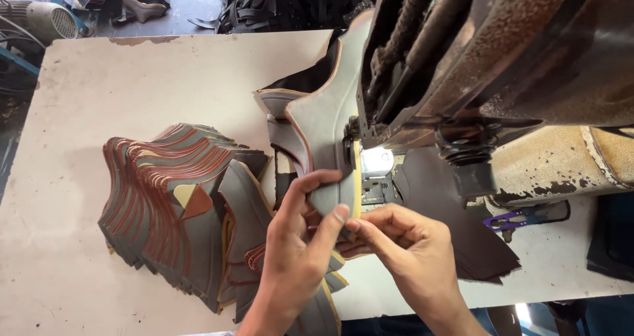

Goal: The person repeatedly feeds gray shoe upper pieces with yellow and red trim under a sewing machine needle, guiding them by hand to stitch along the edges. Finished pieces are stacked on the table as the process continues.

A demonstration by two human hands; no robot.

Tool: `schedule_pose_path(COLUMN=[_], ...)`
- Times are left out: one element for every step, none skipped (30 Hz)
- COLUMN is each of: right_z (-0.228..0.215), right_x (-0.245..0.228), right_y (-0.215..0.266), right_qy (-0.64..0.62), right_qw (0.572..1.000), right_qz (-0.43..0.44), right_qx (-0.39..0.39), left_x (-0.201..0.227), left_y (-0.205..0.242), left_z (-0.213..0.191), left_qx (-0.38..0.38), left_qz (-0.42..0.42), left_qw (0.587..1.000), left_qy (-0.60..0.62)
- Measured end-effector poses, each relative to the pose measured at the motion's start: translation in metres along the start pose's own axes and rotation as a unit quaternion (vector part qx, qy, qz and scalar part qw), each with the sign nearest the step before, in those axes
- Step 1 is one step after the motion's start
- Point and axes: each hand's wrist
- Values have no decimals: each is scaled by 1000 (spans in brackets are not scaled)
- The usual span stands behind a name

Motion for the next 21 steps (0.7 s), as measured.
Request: schedule_pose_path(right_z=[0, -1, 1, 2, 2, 2, 2, 2, -1, -3, -6, -14, -22, -29, -43, -57, -72, -88, -104, -120, -133], right_x=[1, 2, 1, -1, -3, -5, -7, -8, -10, -12, -14, -18, -21, -25, -24, -23, -22, -18, -15, -11, 2], right_y=[-1, -3, -6, -9, -12, -14, -15, -17, -16, -16, -16, -14, -14, -13, -16, -18, -20, -23, -27, -31, -31], right_qy=[4, 8, 7, 14, 21, 20, 50, 81, 80, 72, 65, 65, 105, 144, 143, 202, 260, 260, 419, 561, 560], right_qw=[1000, 1000, 1000, 1000, 999, 999, 998, 995, 995, 995, 996, 996, 990, 983, 983, 964, 938, 939, 884, 794, 795], right_qz=[4, 8, 7, -8, -24, -25, -40, -55, -55, -55, -55, -55, -70, -85, -84, -114, -142, -141, -38, 66, 69], right_qx=[4, 8, 8, 6, 5, 6, 15, 24, 25, 29, 33, 33, 57, 81, 81, 129, 178, 179, 206, 225, 225], left_x=[-3, -6, -5, -3, -2, 0, 2, 4, 5, 6, 7, 0, -6, -12, -9, -6, -3, 2, 8, 14, 8], left_y=[-4, -8, -12, -17, -21, -25, -28, -32, -35, -39, -42, -46, -50, -53, -55, -57, -59, -54, -50, -45, -34], left_z=[0, 1, 2, 3, 5, 8, 11, 14, 16, 17, 19, 22, 23, 25, 22, 19, 17, 13, 9, 5, 1], left_qx=[-3, -6, -5, 0, 3, 2, 16, 29, 28, 44, 60, 59, 70, 81, 81, 75, 69, 68, 64, 59, 58], left_qz=[12, 25, 26, 36, 46, 47, 39, 32, 32, 25, 17, 17, 47, 77, 77, 82, 87, 86, 51, 16, 14], left_qw=[1000, 999, 999, 998, 995, 995, 994, 993, 993, 992, 991, 991, 990, 988, 988, 989, 991, 991, 995, 998, 998], left_qy=[18, 36, 35, 59, 84, 83, 98, 112, 112, 115, 119, 120, 115, 111, 110, 95, 81, 80, 57, 34, 32])
Point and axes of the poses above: each hand's wrist, its own y-axis away from the middle knuckle, its own z-axis out of the palm, x = y × z, and after that the axes turned 7 degrees about -y, right-handed
